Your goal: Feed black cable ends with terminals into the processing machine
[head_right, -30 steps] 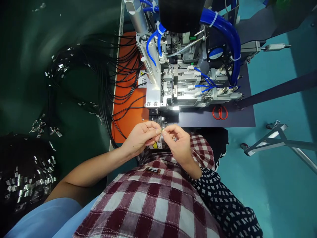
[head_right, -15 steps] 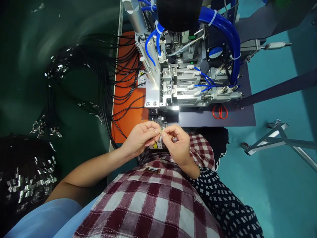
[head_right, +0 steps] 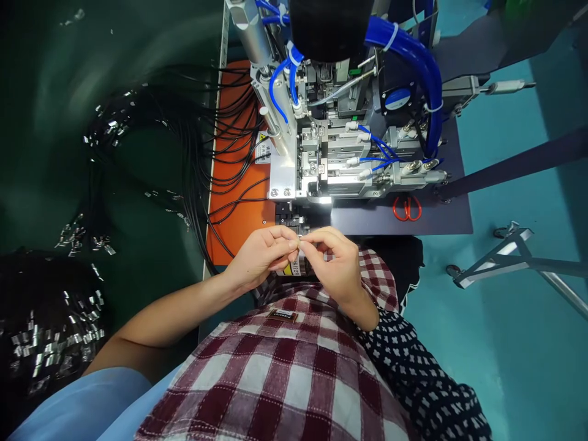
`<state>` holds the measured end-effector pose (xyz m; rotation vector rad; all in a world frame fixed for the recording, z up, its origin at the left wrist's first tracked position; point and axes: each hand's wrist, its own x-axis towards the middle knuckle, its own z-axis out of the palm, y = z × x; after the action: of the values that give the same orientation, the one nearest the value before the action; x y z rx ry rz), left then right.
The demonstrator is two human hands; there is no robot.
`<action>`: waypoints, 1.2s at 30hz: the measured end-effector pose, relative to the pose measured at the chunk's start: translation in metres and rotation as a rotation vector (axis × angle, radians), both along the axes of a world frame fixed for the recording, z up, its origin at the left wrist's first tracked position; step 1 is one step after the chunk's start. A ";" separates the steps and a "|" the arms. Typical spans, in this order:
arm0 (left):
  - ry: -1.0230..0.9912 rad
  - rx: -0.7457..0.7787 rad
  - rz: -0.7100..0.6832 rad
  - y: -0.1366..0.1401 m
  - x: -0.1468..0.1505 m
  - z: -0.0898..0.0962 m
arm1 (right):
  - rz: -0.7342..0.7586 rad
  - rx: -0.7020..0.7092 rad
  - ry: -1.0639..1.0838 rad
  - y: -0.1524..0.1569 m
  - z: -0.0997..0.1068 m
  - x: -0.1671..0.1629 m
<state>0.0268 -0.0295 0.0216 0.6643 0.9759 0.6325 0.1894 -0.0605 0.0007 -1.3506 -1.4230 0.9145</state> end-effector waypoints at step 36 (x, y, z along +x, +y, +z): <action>1.147 1.400 -0.495 0.031 -0.032 -0.025 | -0.005 -0.436 0.237 0.046 -0.030 -0.001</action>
<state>-0.0049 0.0012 -0.0030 2.6173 1.2060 0.3712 0.1885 -0.0148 -0.0289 -1.4973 -1.0744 1.3891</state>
